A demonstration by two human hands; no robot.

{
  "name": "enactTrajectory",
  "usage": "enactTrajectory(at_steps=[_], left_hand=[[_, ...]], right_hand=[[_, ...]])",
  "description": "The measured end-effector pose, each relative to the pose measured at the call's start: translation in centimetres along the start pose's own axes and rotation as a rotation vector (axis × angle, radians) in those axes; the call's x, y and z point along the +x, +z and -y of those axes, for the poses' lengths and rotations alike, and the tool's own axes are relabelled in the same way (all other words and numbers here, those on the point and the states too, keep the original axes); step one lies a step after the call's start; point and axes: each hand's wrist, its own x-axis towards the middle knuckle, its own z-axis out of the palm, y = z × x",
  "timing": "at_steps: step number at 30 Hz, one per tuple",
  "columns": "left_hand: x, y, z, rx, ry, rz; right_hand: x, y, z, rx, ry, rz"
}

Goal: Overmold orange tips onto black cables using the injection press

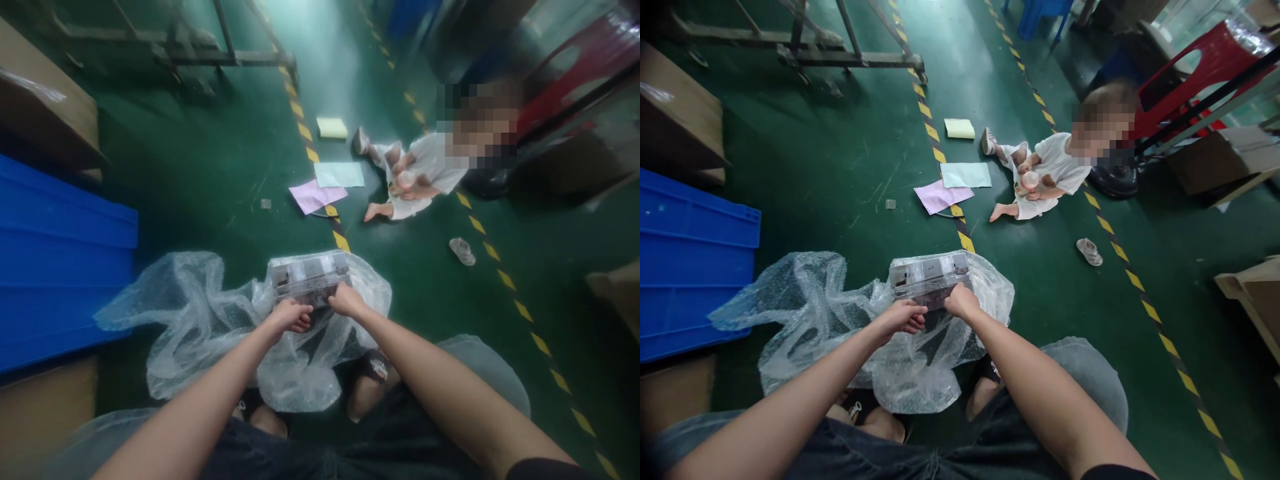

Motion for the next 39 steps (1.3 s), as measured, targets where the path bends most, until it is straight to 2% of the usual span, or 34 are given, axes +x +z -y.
enactTrajectory(at_steps=[5, 11, 17, 25, 31, 39], left_hand=[[-0.1, -0.3, -0.1, 0.011, -0.009, -0.005], [0.0, -0.6, 0.0, 0.019, -0.003, -0.028], [0.1, -0.5, -0.4, 0.037, -0.017, -0.042], [-0.6, 0.1, -0.9, 0.056, -0.013, -0.052], [-0.9, 0.0, -1.1, 0.076, -0.022, -0.049], [-0.5, 0.0, -1.1, 0.097, -0.033, -0.058]], right_hand=[[-0.8, -0.3, 0.5, -0.131, -0.017, -0.008], [-0.6, -0.3, 0.6, -0.189, -0.024, -0.019], [-0.5, -1.1, 0.4, -0.182, -0.008, -0.029], [-0.7, -2.1, 0.0, -0.147, 0.107, -0.136], [-0.3, -1.9, -0.1, -0.129, 0.057, -0.145], [-0.4, -2.1, -0.7, -0.125, 0.02, -0.089]])
